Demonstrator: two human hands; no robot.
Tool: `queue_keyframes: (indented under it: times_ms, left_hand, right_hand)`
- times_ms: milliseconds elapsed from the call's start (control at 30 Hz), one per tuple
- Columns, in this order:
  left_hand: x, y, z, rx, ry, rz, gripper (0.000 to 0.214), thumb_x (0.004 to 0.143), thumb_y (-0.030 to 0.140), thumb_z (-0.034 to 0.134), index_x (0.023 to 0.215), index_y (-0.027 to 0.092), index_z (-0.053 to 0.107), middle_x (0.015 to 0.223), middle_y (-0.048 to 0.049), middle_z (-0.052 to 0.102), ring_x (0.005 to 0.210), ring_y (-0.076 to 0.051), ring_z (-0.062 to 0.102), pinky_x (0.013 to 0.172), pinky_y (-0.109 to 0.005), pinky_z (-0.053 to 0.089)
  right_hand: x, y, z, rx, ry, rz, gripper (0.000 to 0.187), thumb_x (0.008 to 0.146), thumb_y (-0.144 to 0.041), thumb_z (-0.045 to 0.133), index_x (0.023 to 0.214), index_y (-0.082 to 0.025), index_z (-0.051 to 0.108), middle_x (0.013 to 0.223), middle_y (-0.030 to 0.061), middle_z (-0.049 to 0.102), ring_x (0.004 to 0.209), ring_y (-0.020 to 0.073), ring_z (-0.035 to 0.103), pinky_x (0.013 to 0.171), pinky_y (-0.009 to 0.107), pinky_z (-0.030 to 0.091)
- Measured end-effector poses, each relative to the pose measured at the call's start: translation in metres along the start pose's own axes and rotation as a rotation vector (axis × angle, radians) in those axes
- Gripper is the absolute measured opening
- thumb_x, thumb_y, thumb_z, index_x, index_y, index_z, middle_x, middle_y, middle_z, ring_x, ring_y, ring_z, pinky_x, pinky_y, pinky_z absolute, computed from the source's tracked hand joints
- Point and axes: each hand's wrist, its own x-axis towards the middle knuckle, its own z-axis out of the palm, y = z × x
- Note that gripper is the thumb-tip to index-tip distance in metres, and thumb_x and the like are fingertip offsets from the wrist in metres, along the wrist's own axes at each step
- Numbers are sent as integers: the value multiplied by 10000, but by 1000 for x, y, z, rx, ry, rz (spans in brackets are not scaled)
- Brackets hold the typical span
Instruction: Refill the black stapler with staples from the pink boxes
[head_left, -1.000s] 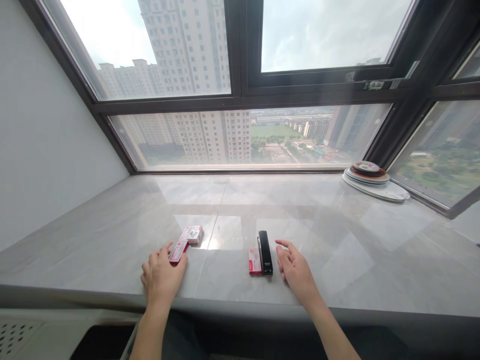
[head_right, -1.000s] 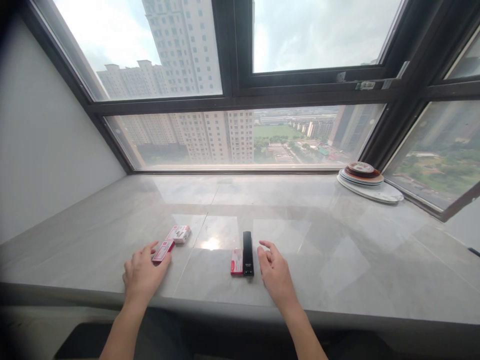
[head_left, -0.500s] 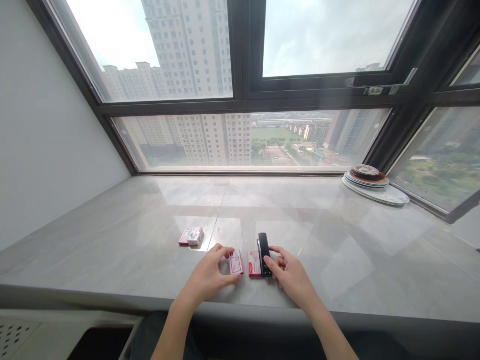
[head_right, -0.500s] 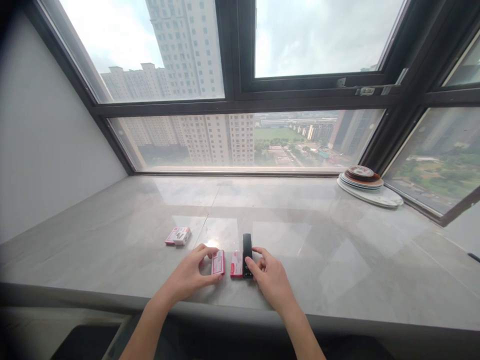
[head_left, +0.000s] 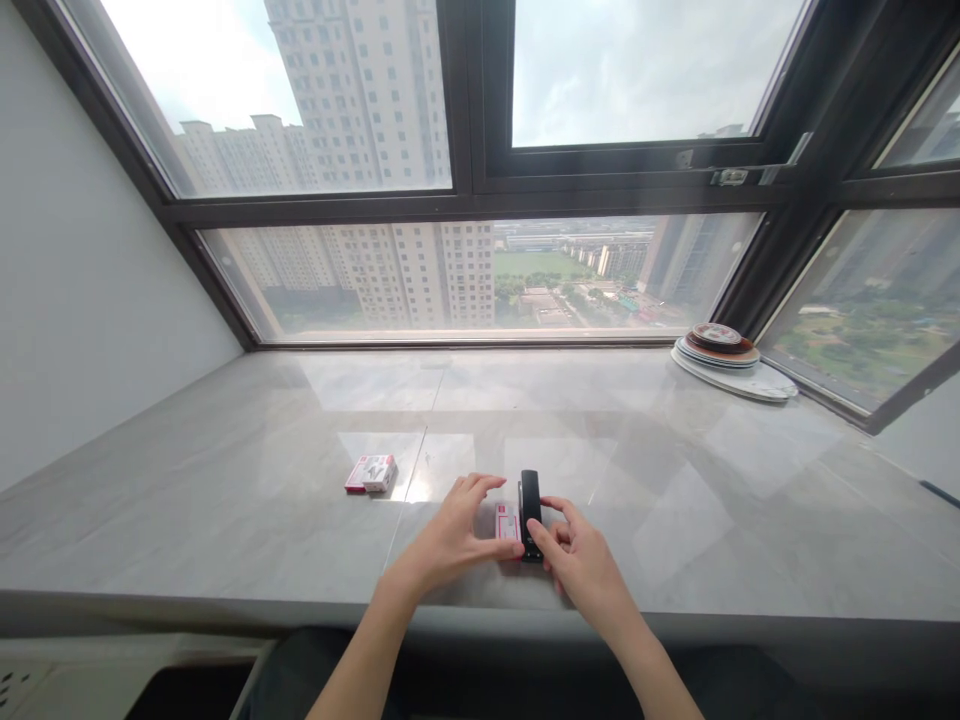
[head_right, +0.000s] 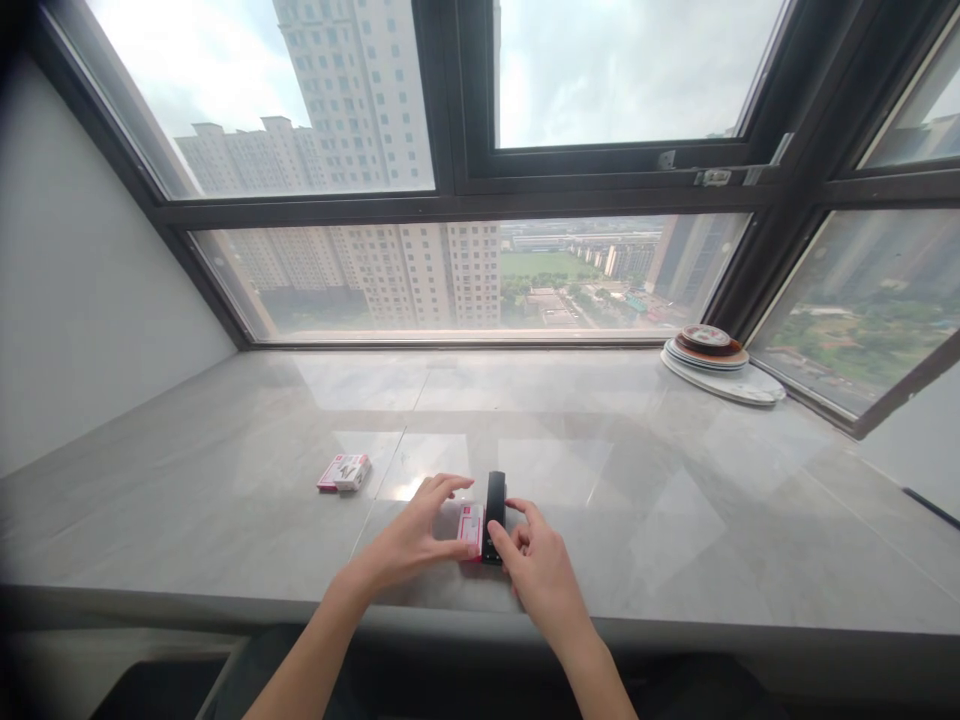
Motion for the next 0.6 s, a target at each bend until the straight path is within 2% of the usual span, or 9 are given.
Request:
queue_keyframes:
  times_ms: [67, 100, 167, 200, 267, 333, 400, 500, 600]
  left_hand:
    - [-1, -19, -32, 17, 148, -56, 438, 1007, 511, 536, 1418, 361, 562, 1442, -24, 568, 1320, -251, 516, 1070, -381, 462]
    - [-3, -34, -51, 51, 243, -94, 403, 1036, 492, 461, 1391, 353, 591, 1446, -19, 574, 1348, -256, 494, 1078, -389, 456]
    - [-10, -73, -89, 135, 378, -182, 417, 1028, 475, 427, 1346, 305, 636, 1446, -25, 589, 1380, -277, 452, 1129, -423, 413]
    - [-17, -94, -105, 177, 399, -228, 421, 1017, 465, 416, 1304, 286, 667, 1435, -26, 603, 1378, -284, 446, 1171, -450, 365]
    - [-37, -132, -127, 229, 345, -343, 443, 979, 451, 432, 1315, 284, 669, 1420, -22, 616, 1385, -293, 436, 1191, -470, 332]
    - [-61, -158, -134, 265, 253, -455, 501, 896, 478, 558, 1356, 300, 640, 1361, -34, 641, 1363, -310, 459, 1145, -451, 383]
    - [-85, -169, -130, 296, 200, -502, 586, 829, 539, 651, 1367, 309, 613, 1341, -41, 638, 1295, -313, 514, 1079, -423, 440]
    - [-103, -165, -122, 343, 190, -473, 609, 796, 632, 686, 1302, 301, 614, 1375, -45, 610, 1229, -307, 550, 1042, -410, 460]
    - [-101, -154, -123, 343, 180, -413, 515, 808, 644, 678, 1168, 278, 634, 1488, -42, 543, 1326, -327, 486, 1095, -434, 418]
  right_hand:
    - [0, -2, 0, 3, 12, 1, 573, 967, -645, 548, 1367, -235, 519, 616, -67, 574, 393, 131, 507, 416, 254, 393]
    - [0, -2, 1, 6, 19, 2, 577, 966, -643, 549, 1372, -234, 518, 615, -69, 568, 396, 128, 500, 419, 251, 394]
    - [1, -1, 1, 12, 28, 5, 584, 961, -643, 556, 1371, -229, 523, 615, -69, 561, 403, 124, 492, 422, 247, 390]
    - [1, 0, 1, 16, 27, 9, 585, 957, -646, 560, 1362, -225, 528, 616, -68, 558, 404, 123, 490, 421, 246, 386]
    - [2, 2, 2, 23, 18, 19, 575, 952, -653, 565, 1328, -219, 540, 618, -66, 554, 405, 123, 487, 414, 245, 375]
    - [2, 3, 2, 24, 10, 25, 551, 954, -656, 563, 1285, -216, 550, 623, -63, 556, 404, 122, 485, 414, 245, 366]
    - [1, 3, 2, 20, 6, 23, 528, 959, -652, 561, 1258, -217, 551, 625, -64, 556, 406, 120, 487, 424, 246, 367]
    - [1, 2, 3, 5, 1, 14, 508, 969, -646, 557, 1252, -224, 543, 627, -69, 553, 413, 120, 495, 447, 249, 382]
    - [1, 0, 3, -2, -2, 12, 510, 971, -649, 553, 1257, -227, 540, 629, -70, 550, 417, 121, 498, 455, 251, 388]
